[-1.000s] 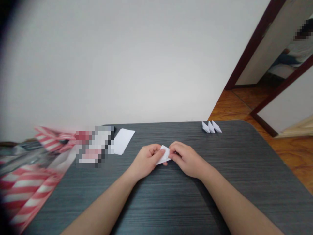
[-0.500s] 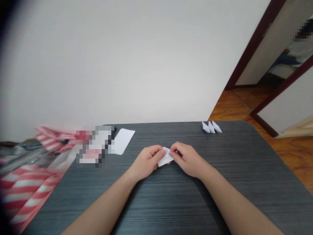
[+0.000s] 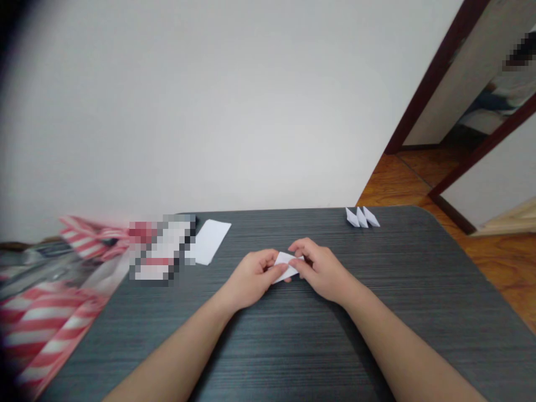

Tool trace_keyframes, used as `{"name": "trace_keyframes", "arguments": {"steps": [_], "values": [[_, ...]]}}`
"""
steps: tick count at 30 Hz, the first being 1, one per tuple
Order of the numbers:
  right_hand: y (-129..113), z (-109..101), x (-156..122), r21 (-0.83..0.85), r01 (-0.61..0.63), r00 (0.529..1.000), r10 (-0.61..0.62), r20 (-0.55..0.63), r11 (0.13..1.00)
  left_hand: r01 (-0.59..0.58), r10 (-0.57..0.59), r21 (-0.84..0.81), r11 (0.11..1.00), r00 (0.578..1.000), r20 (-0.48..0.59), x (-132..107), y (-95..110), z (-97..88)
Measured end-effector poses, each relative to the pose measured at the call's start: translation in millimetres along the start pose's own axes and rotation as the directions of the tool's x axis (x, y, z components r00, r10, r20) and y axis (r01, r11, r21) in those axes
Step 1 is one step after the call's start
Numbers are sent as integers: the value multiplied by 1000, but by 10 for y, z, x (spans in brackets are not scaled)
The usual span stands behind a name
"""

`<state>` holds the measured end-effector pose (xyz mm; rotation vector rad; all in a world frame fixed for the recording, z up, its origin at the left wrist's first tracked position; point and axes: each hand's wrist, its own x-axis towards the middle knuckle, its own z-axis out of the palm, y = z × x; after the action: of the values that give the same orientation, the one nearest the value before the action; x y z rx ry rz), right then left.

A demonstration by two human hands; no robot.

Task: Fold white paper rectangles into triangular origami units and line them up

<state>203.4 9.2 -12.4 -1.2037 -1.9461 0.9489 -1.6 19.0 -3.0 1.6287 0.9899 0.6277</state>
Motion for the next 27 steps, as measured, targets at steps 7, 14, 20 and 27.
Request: {"name": "trace_keyframes", "arguments": {"steps": [7, 14, 20, 27], "values": [[-90, -39, 9, -62, -88, 992, 93, 85, 994, -19, 19, 60, 998, 1000, -7, -14, 23, 0], [-120, -43, -4, -8, -136, 988, 136, 74, 991, -50, 53, 103, 993, 998, -32, -11, 35, 10], [-112, -46, 4, 13, -138, 987, 136, 90, 990, -65, 61, 179, 982, 998, 27, -22, 33, -10], [-139, -40, 13, 42, -143, 978, 135, 157, 989, -66, 56, 197, 978, 997, 53, -30, 81, -20]]}}
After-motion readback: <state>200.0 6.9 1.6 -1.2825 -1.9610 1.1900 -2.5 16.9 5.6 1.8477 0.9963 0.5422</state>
